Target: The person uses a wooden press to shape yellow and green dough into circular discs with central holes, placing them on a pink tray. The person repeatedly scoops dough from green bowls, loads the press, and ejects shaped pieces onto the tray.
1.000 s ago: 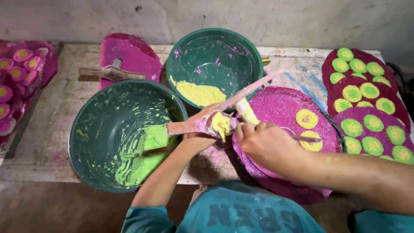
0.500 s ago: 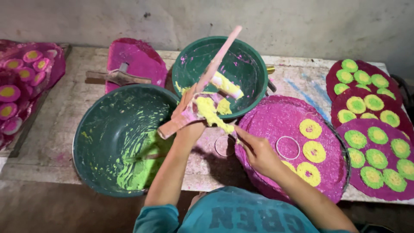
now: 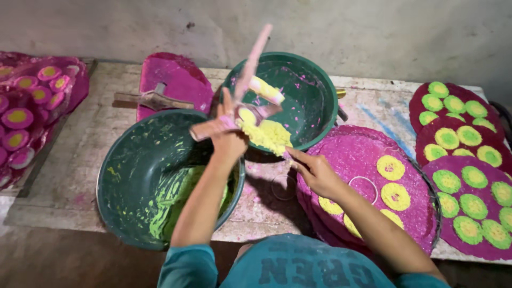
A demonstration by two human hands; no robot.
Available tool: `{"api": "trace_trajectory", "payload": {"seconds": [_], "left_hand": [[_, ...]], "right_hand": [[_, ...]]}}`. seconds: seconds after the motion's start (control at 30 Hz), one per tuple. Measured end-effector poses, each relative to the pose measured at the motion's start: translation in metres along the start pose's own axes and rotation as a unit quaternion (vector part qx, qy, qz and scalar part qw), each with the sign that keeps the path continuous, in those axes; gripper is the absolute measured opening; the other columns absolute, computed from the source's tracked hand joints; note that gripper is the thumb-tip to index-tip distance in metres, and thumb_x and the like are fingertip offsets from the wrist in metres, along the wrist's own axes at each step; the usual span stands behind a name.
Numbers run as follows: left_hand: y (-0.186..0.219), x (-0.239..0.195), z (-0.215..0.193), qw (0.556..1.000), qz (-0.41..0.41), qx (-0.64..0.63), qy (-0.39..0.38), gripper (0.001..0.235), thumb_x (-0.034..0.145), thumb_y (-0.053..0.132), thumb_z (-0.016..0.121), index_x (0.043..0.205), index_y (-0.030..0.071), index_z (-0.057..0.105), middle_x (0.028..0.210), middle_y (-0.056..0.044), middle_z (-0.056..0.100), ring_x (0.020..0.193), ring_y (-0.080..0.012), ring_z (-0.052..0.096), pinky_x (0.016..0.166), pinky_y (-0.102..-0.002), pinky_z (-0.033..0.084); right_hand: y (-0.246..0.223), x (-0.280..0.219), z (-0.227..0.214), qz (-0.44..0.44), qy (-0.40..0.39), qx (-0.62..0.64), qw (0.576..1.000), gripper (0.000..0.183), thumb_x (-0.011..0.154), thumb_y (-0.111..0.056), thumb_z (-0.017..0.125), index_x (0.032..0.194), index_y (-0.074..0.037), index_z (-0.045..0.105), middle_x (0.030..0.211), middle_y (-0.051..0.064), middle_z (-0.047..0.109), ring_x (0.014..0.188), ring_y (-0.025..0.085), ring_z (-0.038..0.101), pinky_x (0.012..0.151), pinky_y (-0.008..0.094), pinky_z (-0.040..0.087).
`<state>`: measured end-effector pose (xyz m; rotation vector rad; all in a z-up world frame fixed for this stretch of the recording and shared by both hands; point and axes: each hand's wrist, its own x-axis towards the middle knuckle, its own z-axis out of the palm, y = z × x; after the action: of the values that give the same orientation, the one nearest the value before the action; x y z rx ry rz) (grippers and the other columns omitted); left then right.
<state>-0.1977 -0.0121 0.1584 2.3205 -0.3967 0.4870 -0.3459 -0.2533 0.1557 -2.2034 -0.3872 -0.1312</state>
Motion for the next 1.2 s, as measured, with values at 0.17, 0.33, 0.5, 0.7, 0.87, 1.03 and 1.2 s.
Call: {"api": "trace_trajectory", "payload": {"seconds": [0.17, 0.33, 0.5, 0.7, 0.87, 1.03, 1.2], "left_hand": [[-0.066, 0.040, -0.015, 0.989, -0.076, -0.105, 0.072, 0.052, 0.086, 0.029, 0.077, 0.127, 0.000, 0.064, 0.122, -0.019, 0.073, 0.113, -0.0358, 0.068, 0.100, -0.045, 0.051], [-0.032, 0.009, 0.002, 0.804, -0.255, -0.537, -0.014, 0.038, 0.074, 0.008, 0.069, 0.111, 0.004, 0.066, 0.094, -0.008, 0.067, 0.084, -0.0242, 0.064, 0.066, -0.037, 0.053], [0.058, -0.084, 0.021, 0.512, -0.242, -0.749, -0.343, 0.048, 0.073, 0.009, 0.063, 0.118, -0.006, 0.065, 0.102, -0.015, 0.071, 0.086, -0.0245, 0.068, 0.074, -0.036, 0.058], [0.119, -0.091, -0.016, 0.752, 0.076, -0.532, -0.382, 0.055, 0.088, 0.018, 0.077, 0.138, 0.007, 0.055, 0.123, -0.004, 0.066, 0.113, -0.0160, 0.063, 0.097, -0.034, 0.053], [0.145, -0.101, -0.037, 0.825, 0.043, -0.355, -0.437, 0.032, 0.090, 0.028, 0.080, 0.108, 0.007, 0.065, 0.095, -0.007, 0.071, 0.088, -0.0197, 0.069, 0.076, -0.035, 0.058], [0.170, -0.132, 0.019, 0.844, 0.147, -0.171, -0.486, 0.024, 0.094, 0.028, 0.074, 0.109, 0.011, 0.068, 0.104, -0.010, 0.072, 0.094, -0.0278, 0.069, 0.075, -0.043, 0.055], [0.182, -0.154, 0.057, 0.615, -0.088, -0.531, -0.577, 0.033, 0.091, 0.022, 0.064, 0.123, 0.015, 0.060, 0.118, -0.007, 0.068, 0.114, -0.0228, 0.067, 0.098, -0.038, 0.055]], "right_hand": [[0.026, 0.037, -0.006, 0.170, -0.117, -0.001, 0.979, 0.050, 0.103, -0.011, 0.053, 0.152, -0.007, 0.049, 0.141, 0.029, 0.054, 0.127, 0.039, 0.053, 0.103, 0.046, 0.045], [0.024, 0.091, -0.015, 0.012, -0.117, -0.054, 0.992, 0.061, 0.109, -0.024, 0.045, 0.166, -0.006, 0.033, 0.164, 0.032, 0.029, 0.150, 0.042, 0.023, 0.115, 0.053, 0.027], [-0.029, 0.056, -0.038, -0.166, 0.055, 0.564, 0.807, 0.104, 0.096, -0.041, 0.068, 0.164, -0.013, -0.005, 0.161, 0.023, 0.017, 0.144, 0.045, 0.034, 0.100, 0.058, 0.054], [-0.070, -0.013, -0.098, -0.179, 0.103, 0.593, 0.779, 0.084, 0.105, -0.033, 0.061, 0.168, -0.004, 0.013, 0.157, 0.033, 0.043, 0.118, 0.046, 0.067, 0.089, 0.051, 0.060], [-0.079, -0.079, -0.131, -0.223, 0.074, 0.136, 0.962, 0.006, 0.103, -0.027, 0.057, 0.108, -0.029, 0.054, 0.149, 0.034, 0.048, 0.125, 0.049, 0.062, 0.098, 0.056, 0.058], [-0.073, -0.116, -0.115, -0.356, 0.105, -0.085, 0.925, 0.026, 0.099, -0.027, 0.057, 0.122, -0.015, 0.055, 0.137, 0.027, 0.061, 0.122, 0.049, 0.066, 0.088, 0.048, 0.059], [-0.069, -0.146, -0.097, -0.165, 0.130, -0.102, 0.972, 0.040, 0.104, -0.027, 0.057, 0.138, -0.008, 0.049, 0.144, 0.028, 0.059, 0.131, 0.046, 0.063, 0.103, 0.051, 0.056]]}}
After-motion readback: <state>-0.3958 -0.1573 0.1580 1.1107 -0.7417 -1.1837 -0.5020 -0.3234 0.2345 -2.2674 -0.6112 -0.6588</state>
